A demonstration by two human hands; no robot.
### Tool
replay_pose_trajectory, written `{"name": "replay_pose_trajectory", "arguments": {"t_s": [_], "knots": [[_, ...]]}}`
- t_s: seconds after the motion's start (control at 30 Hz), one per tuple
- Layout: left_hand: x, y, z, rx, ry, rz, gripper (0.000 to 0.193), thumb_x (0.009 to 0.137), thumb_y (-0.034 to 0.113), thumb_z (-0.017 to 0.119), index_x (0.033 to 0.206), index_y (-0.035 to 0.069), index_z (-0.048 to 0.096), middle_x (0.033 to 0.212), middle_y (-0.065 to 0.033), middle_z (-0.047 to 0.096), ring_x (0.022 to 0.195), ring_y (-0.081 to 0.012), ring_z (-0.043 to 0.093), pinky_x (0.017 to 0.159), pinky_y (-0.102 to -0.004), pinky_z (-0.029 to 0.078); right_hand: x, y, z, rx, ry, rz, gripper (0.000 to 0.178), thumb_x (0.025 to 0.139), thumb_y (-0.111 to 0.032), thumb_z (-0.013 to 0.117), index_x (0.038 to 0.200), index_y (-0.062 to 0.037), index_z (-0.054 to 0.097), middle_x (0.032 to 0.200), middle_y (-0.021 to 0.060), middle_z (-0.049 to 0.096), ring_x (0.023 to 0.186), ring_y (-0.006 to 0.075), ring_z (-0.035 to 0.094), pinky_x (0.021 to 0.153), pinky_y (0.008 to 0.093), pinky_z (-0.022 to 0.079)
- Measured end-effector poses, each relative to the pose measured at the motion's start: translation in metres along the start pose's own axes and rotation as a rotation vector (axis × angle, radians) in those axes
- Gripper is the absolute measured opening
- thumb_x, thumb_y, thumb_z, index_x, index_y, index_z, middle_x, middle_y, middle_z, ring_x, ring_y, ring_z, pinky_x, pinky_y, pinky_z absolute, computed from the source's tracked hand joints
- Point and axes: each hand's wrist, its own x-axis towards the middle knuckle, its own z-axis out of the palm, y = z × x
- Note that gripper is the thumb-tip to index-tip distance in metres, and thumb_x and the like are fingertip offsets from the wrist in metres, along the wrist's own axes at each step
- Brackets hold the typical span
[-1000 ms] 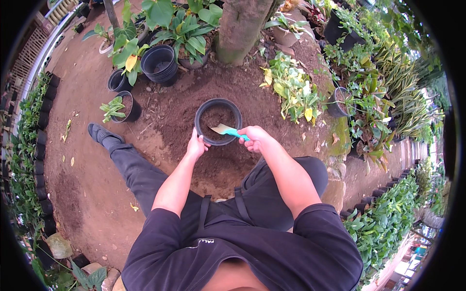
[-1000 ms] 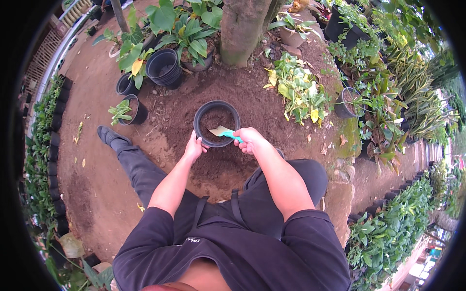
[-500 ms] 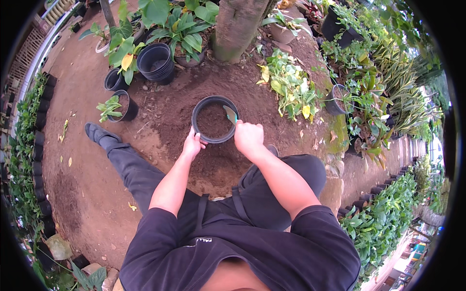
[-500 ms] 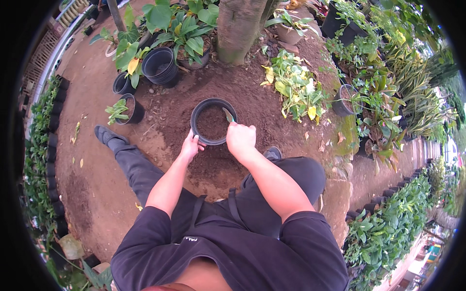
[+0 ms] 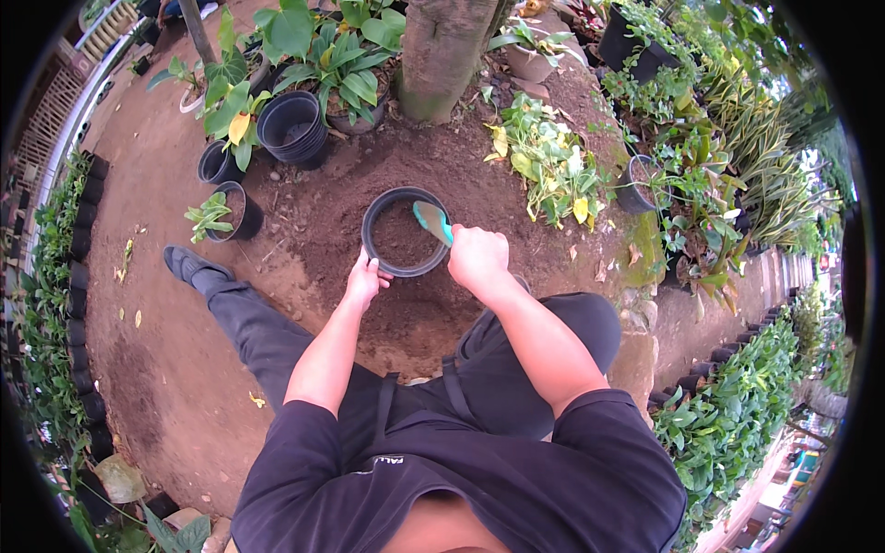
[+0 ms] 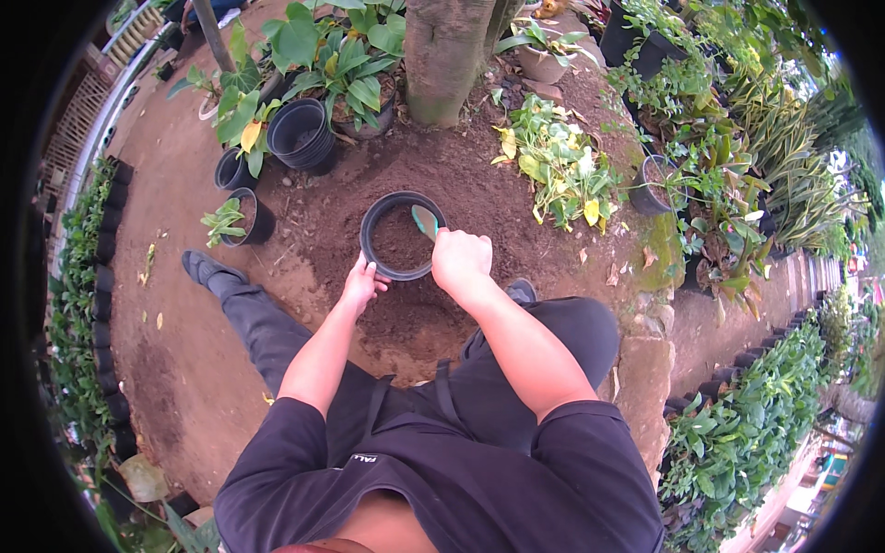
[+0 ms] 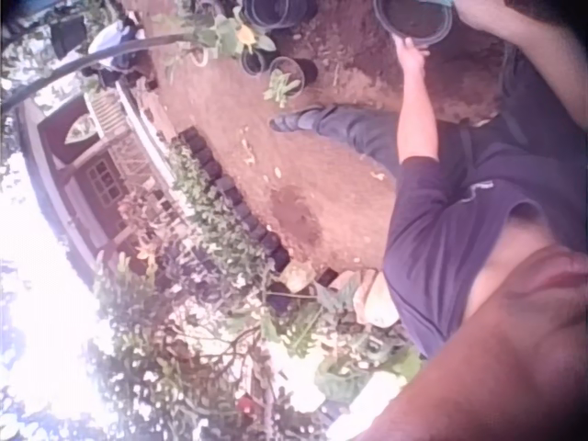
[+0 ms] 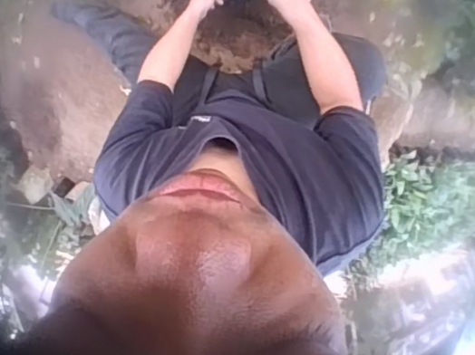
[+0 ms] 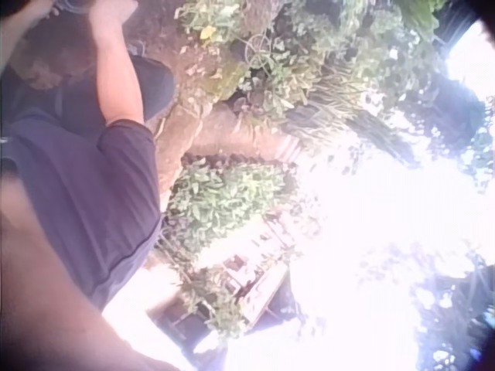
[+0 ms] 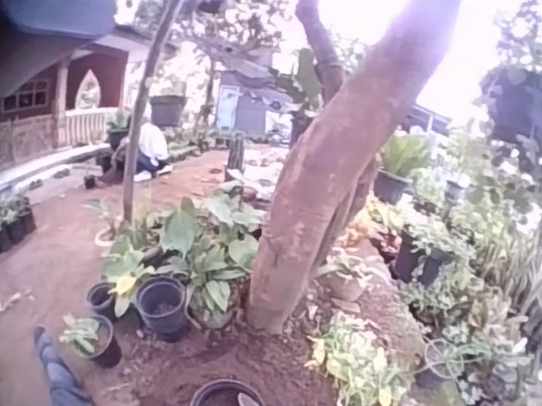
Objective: The person uses a trowel to scoop soil from the ground and transfer it into a small black plastic pot.
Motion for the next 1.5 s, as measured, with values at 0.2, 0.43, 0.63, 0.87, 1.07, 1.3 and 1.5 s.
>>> {"name": "replay_pose_trajectory", "arguments": {"t_s": [0.2,0.43,0.63,0.87,1.07,1.3,1.5], "knots": [[0.000,0.006,0.003,0.050,-0.024,-0.026,0.047,0.099,0.021,0.030,0.144,0.026,0.016,0.083,-0.0053,0.064,0.055,-0.0075,0.054,0.044,-0.0200,0.038,0.006,-0.005,0.054,-0.249,0.303,-0.104,0.021,0.083,-0.015,0.050,0.097,-0.0055,0.062,0.076,0.0062,0.065,0.069,0.0185,0.064,0.064,0.0359,0.043],[0.002,0.004,0.004,0.087,0.015,-0.053,0.046,0.099,0.022,0.031,0.142,0.030,0.018,0.084,-0.0049,0.064,0.055,-0.0080,0.055,0.044,-0.0210,0.039,0.028,0.037,0.044,0.505,-0.124,0.246,0.031,0.078,-0.015,0.058,0.109,-0.0165,0.063,0.101,0.0127,0.065,0.097,0.0288,0.061,0.083,0.0387,0.049],[0.003,0.002,0.005,0.095,0.033,-0.046,0.045,0.099,0.021,0.029,0.142,0.032,0.018,0.082,-0.0052,0.063,0.054,-0.0083,0.054,0.043,-0.0216,0.038,0.040,0.071,0.072,0.639,-0.171,0.155,0.039,0.075,-0.019,0.066,0.115,-0.0194,0.061,0.102,0.0117,0.065,0.097,0.0265,0.061,0.086,0.0378,0.047],[-0.005,0.004,0.011,0.056,0.084,-0.031,0.045,0.099,0.020,0.028,0.142,0.029,0.019,0.079,-0.0051,0.062,0.052,-0.0090,0.052,0.043,-0.0218,0.038,0.025,0.057,0.033,0.315,-0.046,0.047,0.038,0.077,-0.014,0.060,0.114,-0.0204,0.060,0.101,0.0102,0.065,0.096,0.0267,0.062,0.083,0.0385,0.049],[-0.001,0.001,0.014,-0.004,0.116,0.012,0.046,0.099,0.020,0.030,0.143,0.027,0.019,0.077,-0.0051,0.061,0.051,-0.0090,0.050,0.043,-0.0230,0.039,0.010,0.027,0.015,0.065,0.024,0.080,0.027,0.077,-0.012,0.057,0.103,-0.0129,0.062,0.096,0.0111,0.065,0.089,0.0302,0.064,0.075,0.0406,0.052],[0.001,0.004,0.015,-0.038,0.122,-0.019,0.047,0.099,0.020,0.033,0.144,0.027,0.019,0.073,-0.0053,0.060,0.051,-0.0093,0.051,0.043,-0.0232,0.039,0.035,0.039,0.056,0.459,-0.021,0.150,0.031,0.077,-0.017,0.063,0.108,-0.0135,0.063,0.095,0.0141,0.066,0.093,0.0303,0.063,0.082,0.0393,0.049],[0.003,-0.001,0.012,-0.035,0.132,-0.028,0.048,0.099,0.020,0.033,0.144,0.027,0.019,0.073,-0.0048,0.061,0.050,-0.0091,0.050,0.043,-0.0235,0.039,0.041,0.048,0.055,0.526,-0.134,0.075,0.033,0.076,-0.019,0.066,0.109,-0.0143,0.062,0.096,0.0143,0.065,0.094,0.0287,0.062,0.083,0.0395,0.048]]}}
